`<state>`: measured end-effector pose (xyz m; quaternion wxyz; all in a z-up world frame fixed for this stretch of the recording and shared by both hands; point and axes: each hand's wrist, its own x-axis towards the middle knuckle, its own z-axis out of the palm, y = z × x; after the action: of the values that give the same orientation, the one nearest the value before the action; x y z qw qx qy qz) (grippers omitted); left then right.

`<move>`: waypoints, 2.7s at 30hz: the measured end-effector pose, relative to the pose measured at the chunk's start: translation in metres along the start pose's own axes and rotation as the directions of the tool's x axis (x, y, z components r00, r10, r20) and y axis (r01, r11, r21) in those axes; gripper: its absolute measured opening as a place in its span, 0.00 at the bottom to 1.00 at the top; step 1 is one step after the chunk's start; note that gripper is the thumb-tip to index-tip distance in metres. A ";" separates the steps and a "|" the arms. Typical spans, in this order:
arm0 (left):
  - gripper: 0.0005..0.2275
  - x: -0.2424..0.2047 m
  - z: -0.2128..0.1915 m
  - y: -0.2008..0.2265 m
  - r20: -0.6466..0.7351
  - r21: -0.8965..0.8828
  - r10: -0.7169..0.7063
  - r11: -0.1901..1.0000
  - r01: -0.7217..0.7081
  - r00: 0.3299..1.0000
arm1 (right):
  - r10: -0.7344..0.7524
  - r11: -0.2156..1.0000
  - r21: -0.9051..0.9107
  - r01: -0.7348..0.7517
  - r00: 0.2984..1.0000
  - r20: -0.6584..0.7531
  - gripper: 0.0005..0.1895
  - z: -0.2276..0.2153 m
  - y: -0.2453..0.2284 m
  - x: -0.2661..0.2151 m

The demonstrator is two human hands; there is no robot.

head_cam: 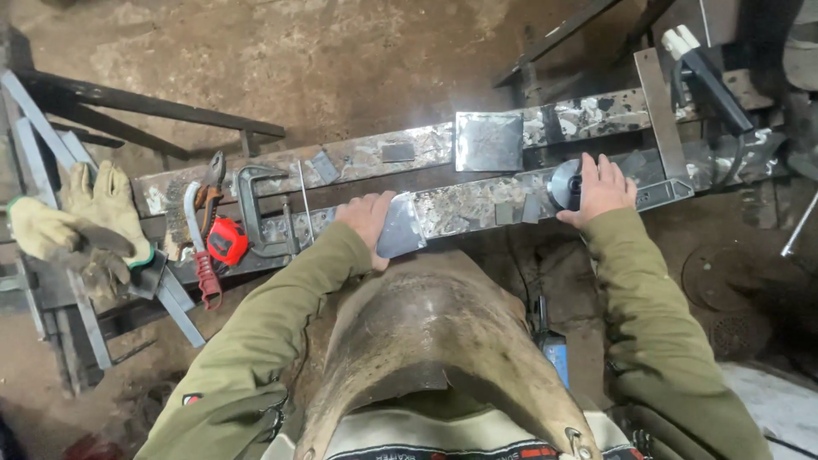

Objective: Measuring and checking the fit of metal plates and a circular component on a workbench in a workshop.

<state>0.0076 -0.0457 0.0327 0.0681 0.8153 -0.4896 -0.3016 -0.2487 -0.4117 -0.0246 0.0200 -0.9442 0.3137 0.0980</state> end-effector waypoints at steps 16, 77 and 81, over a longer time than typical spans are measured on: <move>0.51 0.002 0.002 -0.010 -0.020 0.065 0.086 0.994 -0.084 0.996 | -0.116 0.984 0.136 0.112 0.993 0.023 0.58 0.000 0.017 0.004; 0.44 -0.047 0.032 -0.063 -0.406 -0.189 0.109 0.962 -0.200 0.907 | -0.641 0.588 0.501 0.635 0.744 -0.190 0.57 -0.013 -0.222 -0.029; 0.39 -0.044 0.054 -0.068 -0.430 -0.291 0.063 0.935 -0.204 0.901 | -0.597 0.552 0.463 0.694 0.716 -0.361 0.43 0.008 -0.217 -0.045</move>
<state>0.0141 0.0363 -0.0204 0.3259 0.8017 -0.4621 -0.1937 -0.1556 -0.2102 -0.0290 0.3092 -0.9457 -0.0413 -0.0913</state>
